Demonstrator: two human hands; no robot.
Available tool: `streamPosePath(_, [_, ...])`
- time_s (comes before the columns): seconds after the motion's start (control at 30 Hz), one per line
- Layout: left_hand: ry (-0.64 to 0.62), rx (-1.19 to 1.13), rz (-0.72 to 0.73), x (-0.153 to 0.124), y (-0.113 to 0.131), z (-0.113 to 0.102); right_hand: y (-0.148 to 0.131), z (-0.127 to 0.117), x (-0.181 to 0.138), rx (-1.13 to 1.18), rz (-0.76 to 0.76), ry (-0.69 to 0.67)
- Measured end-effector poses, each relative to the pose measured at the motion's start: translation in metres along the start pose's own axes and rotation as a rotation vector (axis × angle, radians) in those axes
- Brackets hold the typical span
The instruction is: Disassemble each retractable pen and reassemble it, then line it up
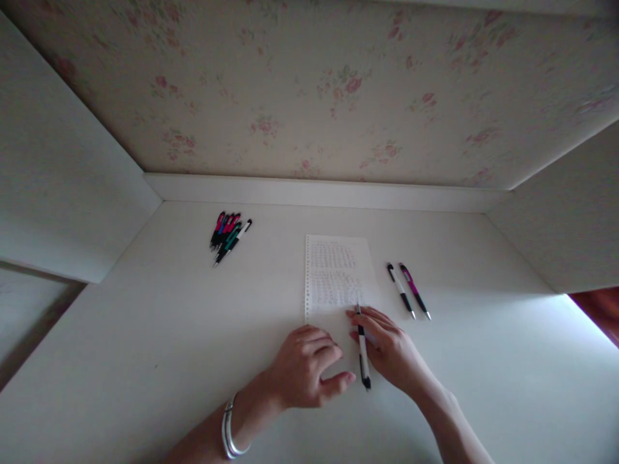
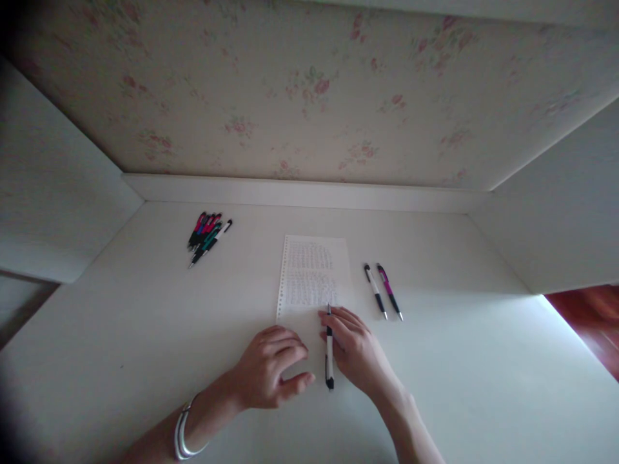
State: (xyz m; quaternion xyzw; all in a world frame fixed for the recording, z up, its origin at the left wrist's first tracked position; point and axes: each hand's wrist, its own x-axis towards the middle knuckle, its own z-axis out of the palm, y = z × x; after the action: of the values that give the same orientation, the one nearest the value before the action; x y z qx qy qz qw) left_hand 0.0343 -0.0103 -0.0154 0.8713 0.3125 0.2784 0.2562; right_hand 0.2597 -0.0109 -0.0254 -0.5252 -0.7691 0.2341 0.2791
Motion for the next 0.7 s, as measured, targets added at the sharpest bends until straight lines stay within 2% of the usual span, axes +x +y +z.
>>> streamPosePath(0.1, [-0.088,0.016,0.013,0.003,-0.001,-0.001,0.003,-0.01,-0.003,0.022,0.013,0.016])
streamPosePath(0.23, [-0.091,-0.006,0.011,0.003,-0.002,0.0,-0.013,-0.009,0.0,0.045,0.139,0.217])
streamPosePath(0.27, [-0.089,-0.008,0.015,0.003,-0.002,0.001,-0.02,-0.006,0.003,0.088,0.183,0.229])
streamPosePath(0.4, [-0.09,0.007,0.015,0.003,-0.002,0.002,-0.045,0.01,0.024,0.322,0.43,0.166])
streamPosePath(0.53, [-0.082,-0.007,0.01,0.005,-0.002,0.001,-0.052,0.026,0.049,0.44,0.601,0.179])
streamPosePath(0.7, [-0.071,-0.02,0.013,0.004,-0.004,0.001,-0.046,0.039,0.062,0.275,0.638,0.293])
